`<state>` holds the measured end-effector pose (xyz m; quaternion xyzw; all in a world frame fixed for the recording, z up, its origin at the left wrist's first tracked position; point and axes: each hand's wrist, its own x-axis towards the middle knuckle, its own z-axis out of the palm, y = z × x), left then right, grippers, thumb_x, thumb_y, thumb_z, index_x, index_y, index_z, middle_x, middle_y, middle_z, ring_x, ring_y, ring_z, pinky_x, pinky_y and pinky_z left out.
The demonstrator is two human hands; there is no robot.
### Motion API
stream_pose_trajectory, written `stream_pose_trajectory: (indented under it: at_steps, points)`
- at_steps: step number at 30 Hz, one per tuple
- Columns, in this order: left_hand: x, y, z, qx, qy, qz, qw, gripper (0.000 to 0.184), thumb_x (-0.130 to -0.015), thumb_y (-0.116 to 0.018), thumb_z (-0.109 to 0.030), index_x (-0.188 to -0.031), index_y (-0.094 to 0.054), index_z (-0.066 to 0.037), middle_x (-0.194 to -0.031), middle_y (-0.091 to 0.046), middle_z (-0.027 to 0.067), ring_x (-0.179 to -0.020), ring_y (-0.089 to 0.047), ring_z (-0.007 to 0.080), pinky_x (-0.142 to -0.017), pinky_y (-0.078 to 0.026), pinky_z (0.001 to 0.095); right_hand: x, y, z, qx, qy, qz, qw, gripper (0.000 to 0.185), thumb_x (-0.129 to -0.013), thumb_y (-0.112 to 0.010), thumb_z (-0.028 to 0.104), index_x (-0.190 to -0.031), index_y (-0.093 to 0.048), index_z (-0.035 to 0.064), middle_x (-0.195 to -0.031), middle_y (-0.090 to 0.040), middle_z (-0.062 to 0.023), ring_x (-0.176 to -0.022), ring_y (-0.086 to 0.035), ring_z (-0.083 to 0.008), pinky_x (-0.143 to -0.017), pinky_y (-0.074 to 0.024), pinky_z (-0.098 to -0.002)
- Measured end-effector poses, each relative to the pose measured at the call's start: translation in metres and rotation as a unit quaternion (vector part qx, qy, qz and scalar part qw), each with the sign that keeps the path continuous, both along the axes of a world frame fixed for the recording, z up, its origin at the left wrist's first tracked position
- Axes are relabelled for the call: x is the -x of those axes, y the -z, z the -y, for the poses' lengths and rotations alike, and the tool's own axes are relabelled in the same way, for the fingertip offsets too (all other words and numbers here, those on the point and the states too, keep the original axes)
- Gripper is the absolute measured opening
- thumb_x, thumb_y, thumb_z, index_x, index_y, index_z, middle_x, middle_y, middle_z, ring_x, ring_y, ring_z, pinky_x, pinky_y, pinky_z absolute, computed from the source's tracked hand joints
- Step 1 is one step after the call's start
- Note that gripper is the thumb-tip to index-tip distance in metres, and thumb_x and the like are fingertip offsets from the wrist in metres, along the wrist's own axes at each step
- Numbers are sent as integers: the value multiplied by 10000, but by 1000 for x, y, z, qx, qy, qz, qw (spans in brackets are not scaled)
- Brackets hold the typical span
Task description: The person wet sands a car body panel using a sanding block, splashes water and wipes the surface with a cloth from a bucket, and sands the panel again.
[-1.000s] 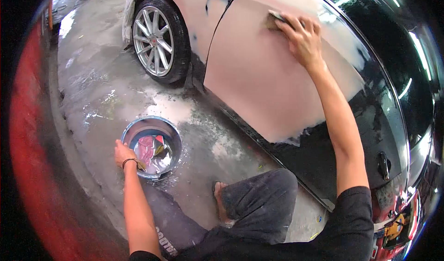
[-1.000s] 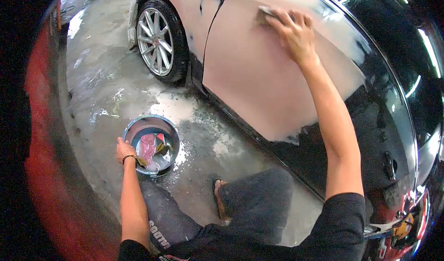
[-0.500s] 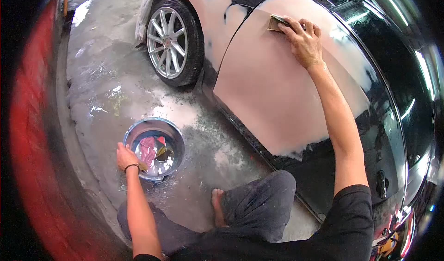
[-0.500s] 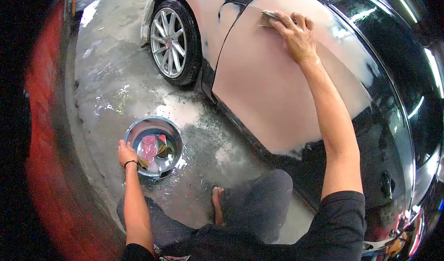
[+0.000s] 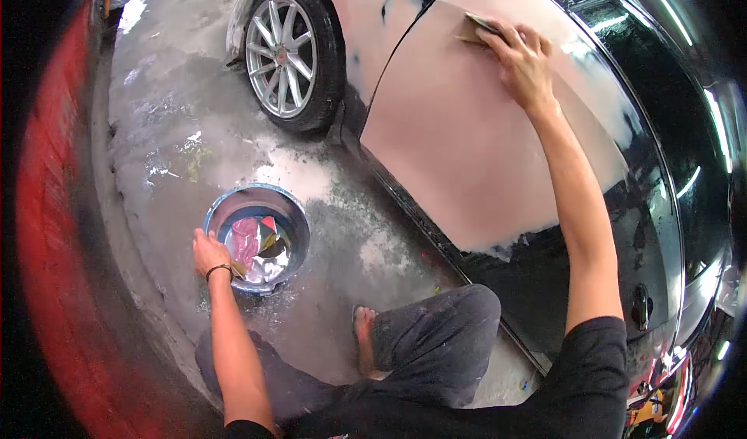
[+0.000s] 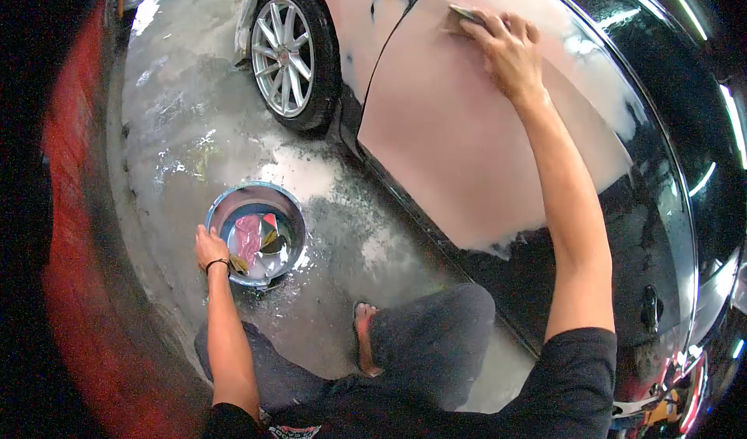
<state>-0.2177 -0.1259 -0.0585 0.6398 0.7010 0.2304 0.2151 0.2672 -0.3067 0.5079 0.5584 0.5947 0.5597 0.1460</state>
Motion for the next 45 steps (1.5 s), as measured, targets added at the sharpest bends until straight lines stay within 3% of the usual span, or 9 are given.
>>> stream_pose_trajectory:
  at_steps: [6, 11, 19, 25, 30, 33, 36, 40, 45]
  points:
    - [-4, -20, -2, 39, 11, -4, 999, 347, -1126, -633, -315, -1342, -638, -43, -1313, -726, 302, -1211, -707, 523, -975, -557, 642, 4, 18, 76, 19, 7, -39, 999, 498, -911, -758, 80, -1359, -806, 291, -1552, -662, 113, -1260, -593, -221, -1076, -440, -423]
    - [-1, -16, 3, 4, 5, -8, 1000, 321, -1129, -628, -321, -1304, -641, -53, -1268, -736, 295, -1184, -711, 528, -960, -555, 649, -1, -10, -15, 18, 8, 16, 1000, 507, -931, -749, 90, -1391, -779, 301, -1548, -656, 102, -1299, -595, -257, -1119, -447, -456]
    - [-4, -12, -5, 35, 4, -24, 999, 324, -1119, -650, -312, -1305, -646, -47, -1254, -746, 298, -1167, -719, 536, -937, -565, 651, 2, 11, 44, 55, 22, -40, 997, 591, -945, -755, 121, -1480, -720, 371, -1571, -612, 100, -1330, -587, -269, -1130, -443, -472]
    - [0, -6, -5, 28, 2, -14, 1000, 355, -1121, -651, -310, -1355, -644, -44, -1256, -745, 301, -1160, -720, 541, -941, -565, 652, 12, -8, -29, 13, 84, 48, 995, 618, -960, -768, 179, -1505, -697, 462, -1535, -595, 70, -1376, -536, -241, -1153, -400, -507]
    - [-7, -3, -2, 19, -17, 4, 1000, 354, -1124, -649, -314, -1361, -641, -51, -1262, -749, 291, -1169, -717, 539, -940, -564, 655, 9, -20, 110, 7, 81, 60, 995, 719, -954, -770, 171, -1565, -647, 530, -1563, -556, 59, -1417, -506, -246, -1170, -359, -489]
    - [-8, -4, -7, 28, -8, -8, 1000, 334, -1122, -651, -313, -1321, -638, -45, -1263, -753, 282, -1168, -718, 535, -936, -563, 655, 7, -34, 124, 25, 103, 65, 992, 773, -921, -792, 149, -1582, -632, 517, -1597, -529, 48, -1425, -501, -250, -1172, -356, -480]
    - [-3, -21, -7, 52, -1, -36, 998, 330, -1118, -658, -307, -1302, -636, -34, -1252, -757, 282, -1170, -720, 528, -934, -562, 654, -4, -29, 39, 22, 88, 72, 993, 894, -870, -813, 89, -1623, -582, 512, -1599, -524, 36, -1431, -497, -249, -1148, -381, -497]
    - [3, -3, -2, 14, 9, -14, 1000, 332, -1112, -661, -292, -1284, -641, -9, -1238, -755, 300, -1171, -717, 532, -948, -556, 649, -2, -24, -28, 27, 81, 63, 994, 826, -918, -752, 41, -1592, -619, 500, -1572, -550, 33, -1414, -503, -247, -1146, -405, -485]
    - [-3, -1, -13, 21, 20, 12, 999, 324, -1110, -654, -269, -1273, -633, 10, -1221, -747, 321, -1165, -717, 541, -964, -552, 645, 9, -49, 128, 32, 123, 50, 991, 793, -932, -762, 73, -1583, -645, 510, -1612, -536, 55, -1432, -506, -243, -1160, -376, -458]
